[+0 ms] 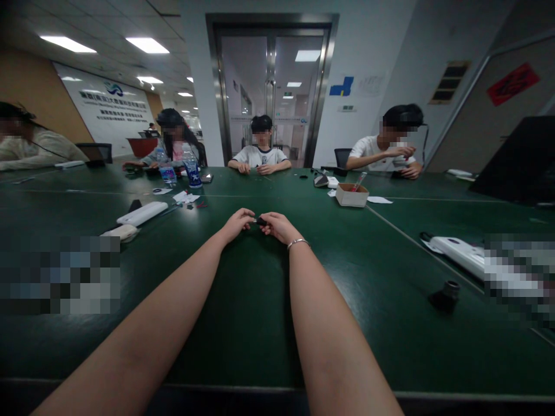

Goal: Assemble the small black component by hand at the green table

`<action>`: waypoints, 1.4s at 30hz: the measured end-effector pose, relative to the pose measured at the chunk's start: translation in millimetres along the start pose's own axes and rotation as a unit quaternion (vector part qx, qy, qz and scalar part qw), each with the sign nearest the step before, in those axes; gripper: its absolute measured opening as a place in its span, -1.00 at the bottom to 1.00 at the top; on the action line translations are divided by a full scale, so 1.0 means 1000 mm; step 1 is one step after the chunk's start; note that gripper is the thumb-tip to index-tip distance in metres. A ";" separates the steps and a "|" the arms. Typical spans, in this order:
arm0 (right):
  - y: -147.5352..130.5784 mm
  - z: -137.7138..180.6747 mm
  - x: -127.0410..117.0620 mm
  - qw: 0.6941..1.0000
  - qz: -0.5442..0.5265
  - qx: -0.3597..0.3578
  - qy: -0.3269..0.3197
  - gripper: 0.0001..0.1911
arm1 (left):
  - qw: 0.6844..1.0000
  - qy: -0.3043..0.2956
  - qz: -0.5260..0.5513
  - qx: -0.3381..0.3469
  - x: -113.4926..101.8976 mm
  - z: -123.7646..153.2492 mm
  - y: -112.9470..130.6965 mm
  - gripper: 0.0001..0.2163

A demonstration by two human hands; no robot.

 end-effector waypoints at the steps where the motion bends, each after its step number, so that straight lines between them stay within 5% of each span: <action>1: 0.000 0.000 0.000 1.000 0.000 0.000 0.001 -0.93 | 1.000 -0.006 0.004 0.003 0.000 0.001 0.002 -0.84; 42: 0.002 -0.003 -0.002 0.999 -0.031 -0.002 0.010 -0.95 | 0.998 -0.062 0.008 0.025 0.006 0.002 0.005 -0.92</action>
Point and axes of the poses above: each hand's wrist, its own z-axis away from the middle knuckle, its own x-axis out of the palm, y = z × x, the point moved 3 cm from there along -z, towards the middle knuckle, and after that the axes turned 7 degrees about -x, right-handed, at the moved point
